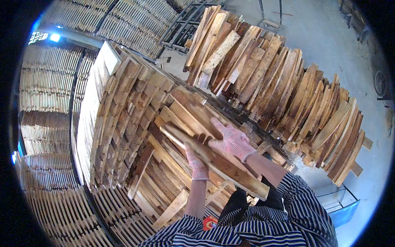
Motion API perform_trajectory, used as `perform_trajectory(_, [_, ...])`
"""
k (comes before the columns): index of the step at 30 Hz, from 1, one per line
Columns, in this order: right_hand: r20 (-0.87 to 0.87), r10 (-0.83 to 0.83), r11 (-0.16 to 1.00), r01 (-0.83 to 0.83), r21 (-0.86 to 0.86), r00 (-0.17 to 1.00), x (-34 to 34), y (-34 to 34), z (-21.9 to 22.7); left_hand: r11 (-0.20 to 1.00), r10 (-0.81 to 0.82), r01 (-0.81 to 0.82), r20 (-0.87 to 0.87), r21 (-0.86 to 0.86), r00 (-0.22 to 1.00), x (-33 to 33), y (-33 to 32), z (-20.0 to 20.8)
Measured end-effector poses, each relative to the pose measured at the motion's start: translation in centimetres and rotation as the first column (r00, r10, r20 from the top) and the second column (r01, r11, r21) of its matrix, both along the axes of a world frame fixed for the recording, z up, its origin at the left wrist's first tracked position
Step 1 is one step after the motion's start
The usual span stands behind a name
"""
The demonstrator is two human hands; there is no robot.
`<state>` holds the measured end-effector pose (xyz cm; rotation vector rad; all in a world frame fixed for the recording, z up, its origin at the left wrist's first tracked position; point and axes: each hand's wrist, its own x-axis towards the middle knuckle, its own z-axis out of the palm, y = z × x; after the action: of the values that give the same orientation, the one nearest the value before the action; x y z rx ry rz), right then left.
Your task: The person repeatedly picks up wooden planks from a large pile and places them onto a vertical rack. The task involves continuous lifting and arranging of the planks in a repetitive cycle.
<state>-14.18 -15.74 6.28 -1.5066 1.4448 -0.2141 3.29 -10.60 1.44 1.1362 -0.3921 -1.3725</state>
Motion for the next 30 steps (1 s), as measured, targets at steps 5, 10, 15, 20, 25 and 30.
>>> perform_trajectory(5, [-0.112,0.041,0.977,-0.064,-0.206,0.993,8.0,-1.4,-7.4,0.994,0.046,-0.043,-0.026,0.101,0.999,5.8,1.8,-0.6])
perform_trajectory(10, [-0.228,0.022,0.847,-0.139,-0.514,0.973,10.1,3.4,-7.1,0.976,0.140,-0.148,0.062,0.158,0.988,7.3,1.3,-1.1])
perform_trajectory(15, [0.188,0.118,0.968,-0.071,-0.240,0.975,6.7,4.0,-3.1,0.983,-0.060,-0.007,0.362,0.182,0.930,7.2,-2.6,-4.7])
perform_trajectory(20, [0.148,-0.113,0.970,0.142,-0.200,0.982,3.8,-2.5,-8.8,0.867,-0.189,0.362,0.898,0.343,-0.397,8.6,-5.3,-7.2])
perform_trajectory(25, [-0.230,-0.142,0.903,0.030,-0.429,0.963,6.3,-4.3,-13.8,0.918,-0.197,0.341,0.979,0.204,-0.056,8.3,-7.2,-6.8])
perform_trajectory(30, [-0.228,-0.134,0.932,0.044,-0.361,0.964,3.7,-4.0,-11.7,0.862,-0.101,0.506,0.970,-0.025,0.219,-1.4,-22.7,-3.0])
